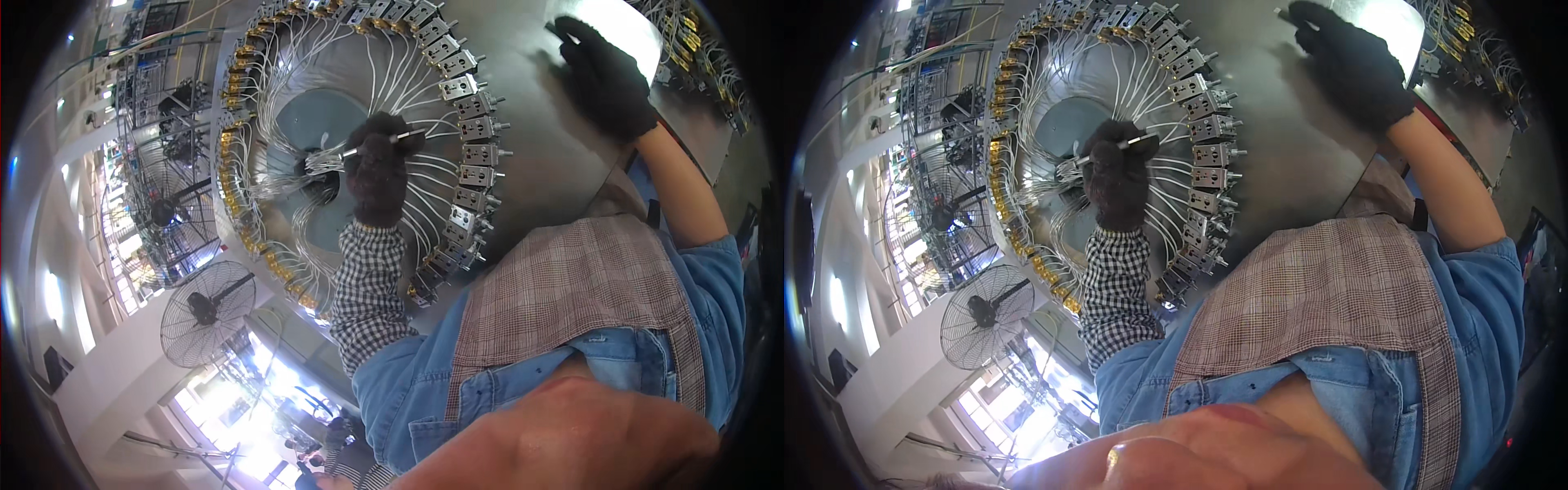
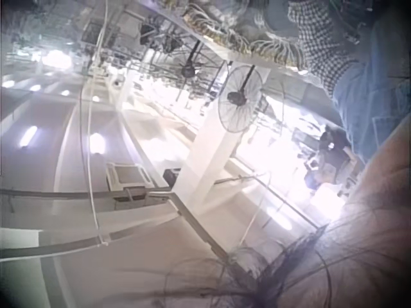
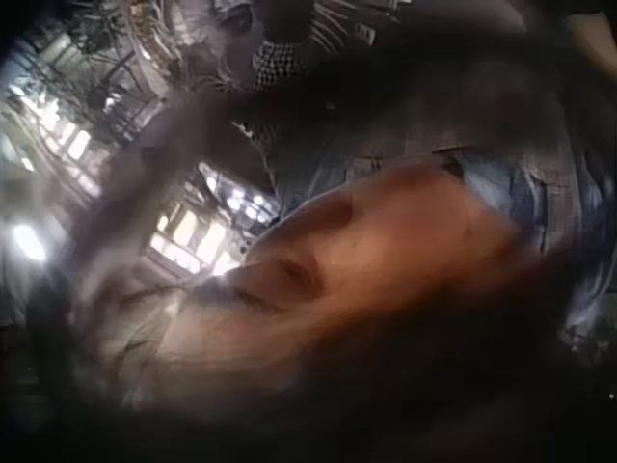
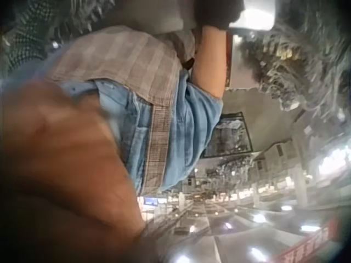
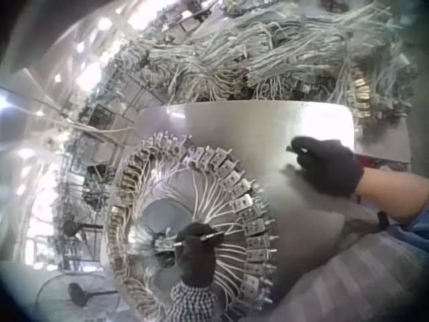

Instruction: Arranging wires and securing clips on a large industrial motor stator.

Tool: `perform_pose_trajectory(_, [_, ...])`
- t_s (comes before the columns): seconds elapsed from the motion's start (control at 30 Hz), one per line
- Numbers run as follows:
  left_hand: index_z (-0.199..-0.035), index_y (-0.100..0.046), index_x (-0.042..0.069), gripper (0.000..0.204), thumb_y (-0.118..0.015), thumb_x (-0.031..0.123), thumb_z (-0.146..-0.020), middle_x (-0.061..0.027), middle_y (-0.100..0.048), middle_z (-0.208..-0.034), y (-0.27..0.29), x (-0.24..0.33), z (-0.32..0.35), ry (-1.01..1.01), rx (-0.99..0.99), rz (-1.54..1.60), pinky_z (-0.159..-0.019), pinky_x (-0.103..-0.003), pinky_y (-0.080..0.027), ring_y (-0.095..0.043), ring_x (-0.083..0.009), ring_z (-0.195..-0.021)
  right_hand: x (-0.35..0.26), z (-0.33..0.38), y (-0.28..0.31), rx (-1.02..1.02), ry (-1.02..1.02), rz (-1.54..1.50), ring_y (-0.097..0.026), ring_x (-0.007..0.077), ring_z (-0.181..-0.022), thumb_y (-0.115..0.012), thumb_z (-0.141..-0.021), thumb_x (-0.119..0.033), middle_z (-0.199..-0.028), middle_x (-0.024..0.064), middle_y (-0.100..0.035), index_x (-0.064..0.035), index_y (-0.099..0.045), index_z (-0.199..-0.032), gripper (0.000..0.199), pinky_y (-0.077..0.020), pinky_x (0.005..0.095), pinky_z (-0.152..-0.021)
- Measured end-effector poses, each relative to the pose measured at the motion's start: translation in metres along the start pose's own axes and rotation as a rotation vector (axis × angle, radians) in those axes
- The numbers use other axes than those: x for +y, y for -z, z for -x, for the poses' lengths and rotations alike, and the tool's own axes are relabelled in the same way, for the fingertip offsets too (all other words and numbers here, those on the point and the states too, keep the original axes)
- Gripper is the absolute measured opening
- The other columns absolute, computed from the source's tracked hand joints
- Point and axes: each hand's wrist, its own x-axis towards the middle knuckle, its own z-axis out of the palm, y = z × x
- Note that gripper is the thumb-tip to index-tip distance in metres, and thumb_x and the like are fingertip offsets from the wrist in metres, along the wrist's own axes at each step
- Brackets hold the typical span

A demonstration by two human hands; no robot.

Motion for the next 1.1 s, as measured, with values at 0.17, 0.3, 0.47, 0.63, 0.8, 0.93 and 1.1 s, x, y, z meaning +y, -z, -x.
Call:
perform_pose_trajectory(0.17, [-0.103,-0.057,-0.004,0.046,-0.063,0.039,-0.087,-0.0099,-0.059,-0.087,-0.027,-0.006,-0.022,-0.064,0.216,-0.052,-0.067,-0.036,-0.054,-0.061,-0.0227,-0.068,0.020,-0.013,-0.001,-0.034,-0.174,-0.614,-0.059,0.0123,-0.088,-0.053,-0.094,-0.019,-0.110,0.0032,-0.062,-0.0062,-0.052,-0.129,0.038,-0.0474,0.0272,-0.079])
perform_pose_trajectory(0.3, [-0.099,-0.058,-0.004,0.050,-0.066,0.043,-0.084,-0.0085,-0.058,-0.080,-0.031,-0.013,-0.034,-0.108,0.295,-0.152,-0.061,-0.032,-0.051,-0.060,-0.0209,-0.068,-0.018,-0.016,0.004,-0.098,-0.489,-1.025,-0.054,0.0119,-0.062,-0.064,-0.085,-0.011,-0.075,0.0033,-0.055,-0.0136,-0.040,-0.136,0.056,-0.0479,0.0254,-0.057])
perform_pose_trajectory(0.47, [-0.098,-0.061,-0.002,0.024,-0.063,0.020,-0.088,-0.0069,-0.061,-0.080,-0.025,-0.018,-0.053,-0.126,0.212,0.003,-0.052,-0.026,-0.044,-0.057,-0.0145,-0.059,-0.034,-0.036,-0.004,-0.006,-0.521,-1.049,-0.053,0.0123,-0.059,-0.057,-0.086,-0.005,-0.071,0.0030,-0.054,-0.0084,-0.045,-0.130,0.045,-0.0474,0.0272,-0.056])
perform_pose_trajectory(0.63, [-0.089,-0.058,-0.001,0.042,-0.068,0.040,-0.082,-0.0067,-0.054,-0.073,-0.037,-0.013,-0.074,-0.152,0.309,-0.082,-0.052,-0.028,-0.042,-0.051,-0.0156,-0.058,-0.033,-0.058,-0.004,0.015,-0.487,-1.224,-0.052,0.0126,-0.060,-0.051,-0.091,-0.012,-0.072,0.0036,-0.055,-0.0052,-0.049,-0.125,0.035,-0.0474,0.0277,-0.057])
perform_pose_trajectory(0.8, [-0.104,-0.057,0.003,0.038,-0.067,0.035,-0.085,-0.0084,-0.058,-0.088,-0.035,-0.012,-0.089,-0.175,0.386,-0.015,-0.060,-0.034,-0.051,-0.058,-0.0199,-0.068,-0.037,-0.078,-0.002,-0.068,-0.362,-0.880,-0.057,0.0147,-0.068,-0.053,-0.093,-0.020,-0.082,0.0088,-0.061,-0.0037,-0.050,-0.124,0.035,-0.0486,0.0299,-0.059])
perform_pose_trajectory(0.93, [-0.110,-0.055,0.006,0.033,-0.061,0.032,-0.090,-0.0065,-0.061,-0.092,-0.042,-0.014,-0.089,-0.146,0.312,0.229,-0.067,-0.035,-0.053,-0.060,-0.0198,-0.074,-0.023,-0.074,-0.015,-0.071,-0.421,-1.152,-0.057,0.0142,-0.075,-0.054,-0.093,-0.023,-0.090,0.0067,-0.060,-0.0038,-0.050,-0.126,0.039,-0.0484,0.0295,-0.067])
perform_pose_trajectory(1.1, [-0.113,-0.055,0.008,0.033,-0.058,0.033,-0.092,-0.0055,-0.064,-0.099,-0.048,-0.015,-0.070,-0.056,0.177,0.249,-0.070,-0.036,-0.053,-0.062,-0.0200,-0.083,-0.015,-0.060,-0.019,-0.146,-0.439,-1.327,-0.058,0.0149,-0.077,-0.058,-0.091,-0.027,-0.089,0.0065,-0.058,-0.0020,-0.052,-0.124,0.042,-0.0490,0.0284,-0.065])
